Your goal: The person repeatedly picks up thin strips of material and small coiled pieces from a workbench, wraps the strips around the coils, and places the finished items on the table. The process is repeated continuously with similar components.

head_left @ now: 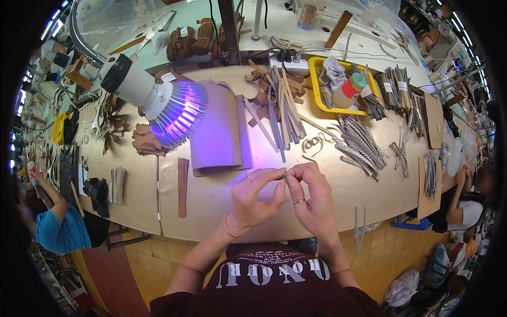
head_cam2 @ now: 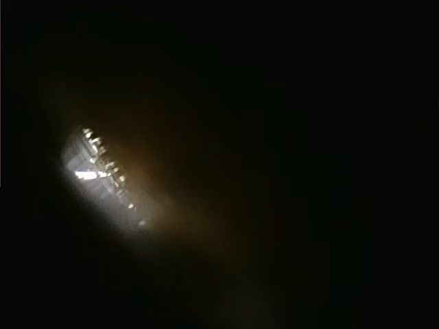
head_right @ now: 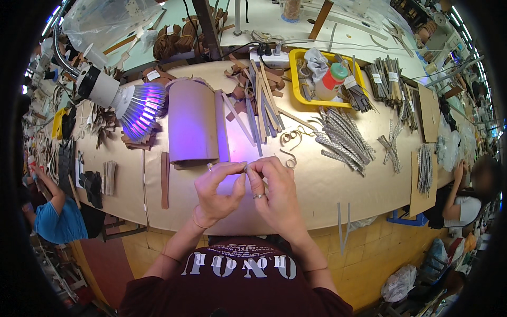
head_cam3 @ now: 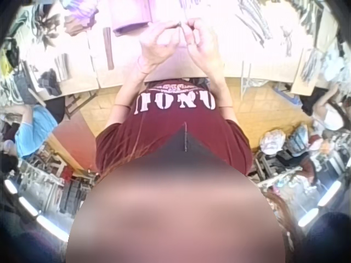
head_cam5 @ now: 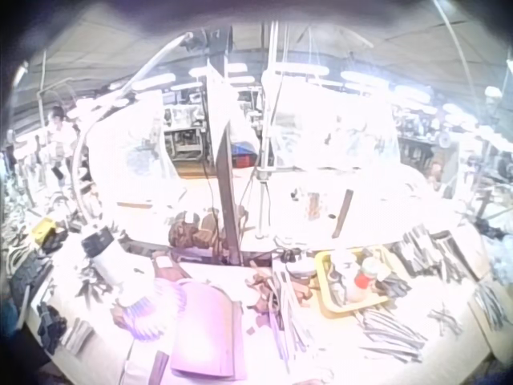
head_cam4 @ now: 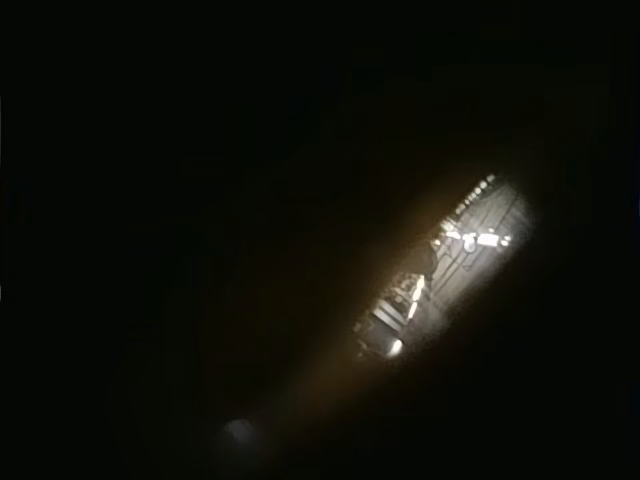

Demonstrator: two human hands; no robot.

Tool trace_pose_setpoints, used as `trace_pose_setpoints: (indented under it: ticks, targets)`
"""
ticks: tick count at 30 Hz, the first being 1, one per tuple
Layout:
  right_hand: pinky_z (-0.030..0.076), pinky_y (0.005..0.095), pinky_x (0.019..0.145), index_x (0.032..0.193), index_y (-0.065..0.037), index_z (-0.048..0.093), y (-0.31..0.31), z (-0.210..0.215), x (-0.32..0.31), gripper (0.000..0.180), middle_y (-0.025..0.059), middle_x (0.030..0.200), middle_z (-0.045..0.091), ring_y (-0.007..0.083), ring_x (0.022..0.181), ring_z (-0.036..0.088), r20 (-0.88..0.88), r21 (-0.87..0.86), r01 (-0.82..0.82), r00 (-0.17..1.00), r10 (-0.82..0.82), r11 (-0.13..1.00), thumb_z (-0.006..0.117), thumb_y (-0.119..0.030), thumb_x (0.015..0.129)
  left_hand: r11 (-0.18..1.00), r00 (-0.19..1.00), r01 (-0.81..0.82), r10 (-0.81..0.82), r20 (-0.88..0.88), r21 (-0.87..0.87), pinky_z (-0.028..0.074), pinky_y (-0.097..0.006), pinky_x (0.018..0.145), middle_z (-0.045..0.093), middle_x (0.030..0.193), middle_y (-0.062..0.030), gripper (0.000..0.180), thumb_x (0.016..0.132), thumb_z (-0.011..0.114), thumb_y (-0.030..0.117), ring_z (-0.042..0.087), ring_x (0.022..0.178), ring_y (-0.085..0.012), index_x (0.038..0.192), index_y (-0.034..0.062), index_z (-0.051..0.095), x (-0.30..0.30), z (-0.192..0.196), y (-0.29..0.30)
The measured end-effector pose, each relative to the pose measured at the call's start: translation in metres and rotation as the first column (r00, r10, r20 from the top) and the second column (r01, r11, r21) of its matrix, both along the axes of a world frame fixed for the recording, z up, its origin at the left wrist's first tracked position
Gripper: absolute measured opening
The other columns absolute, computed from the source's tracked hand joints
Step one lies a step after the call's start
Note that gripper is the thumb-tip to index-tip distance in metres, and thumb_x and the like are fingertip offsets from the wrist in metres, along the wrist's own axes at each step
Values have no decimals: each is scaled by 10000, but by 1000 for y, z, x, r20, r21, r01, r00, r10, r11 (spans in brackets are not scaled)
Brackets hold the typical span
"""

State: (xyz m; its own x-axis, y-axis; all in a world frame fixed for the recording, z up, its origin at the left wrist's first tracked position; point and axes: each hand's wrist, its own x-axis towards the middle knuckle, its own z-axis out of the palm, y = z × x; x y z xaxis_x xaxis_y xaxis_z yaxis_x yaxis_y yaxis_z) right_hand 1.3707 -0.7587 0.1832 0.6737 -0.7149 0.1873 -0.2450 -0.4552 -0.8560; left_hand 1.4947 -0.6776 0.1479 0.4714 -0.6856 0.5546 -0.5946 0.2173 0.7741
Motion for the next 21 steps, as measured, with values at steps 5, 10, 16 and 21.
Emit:
trace_pose_setpoints:
  ticks: [5, 10, 16, 21]
  targets:
    - [424, 338, 805, 947, -13, 596, 2, 1, 3, 44, 111, 966, 600, 264, 854, 568, -49, -95, -1, 999, -4, 995, 606, -51, 927, 993, 987, 28, -9, -158, 114, 541, -285, 718, 716, 859, -126, 148, 831, 679, -13, 690, 760, -188, 978, -20, 694, 2, -1, 0]
    - [429, 286, 811, 975, -7, 594, -3, -8, -7, 64, 67, 958, 588, 183, 845, 561, 114, 221, -135, 987, 112, 966, 568, -60, 951, 994, 840, 1, 58, -540, 108, 496, -248, 645, 694, 835, -91, 95, 923, 626, 58, 633, 668, -126, 938, -16, 684, 9, -5, 11]
    - [440, 235, 798, 1008, 9, 583, -54, -14, -69, 124, -19, 925, 534, 77, 842, 517, 261, 467, 176, 909, -326, 866, 514, -93, 1000, 935, 643, -351, 286, -710, 59, 376, -196, 537, 666, 850, -73, 187, 1006, 531, 172, 519, 585, -68, 1060, 17, 622, 43, -10, 52]
    - [461, 265, 723, 1006, 4, 580, -65, -47, -63, 111, 38, 878, 560, 112, 802, 551, 170, 197, 375, 897, -408, 906, 520, -89, 993, 854, 597, -520, 349, -723, -17, 383, -215, 608, 604, 787, -61, 242, 1021, 494, 193, 448, 585, -70, 966, -12, 610, 64, -12, 70]
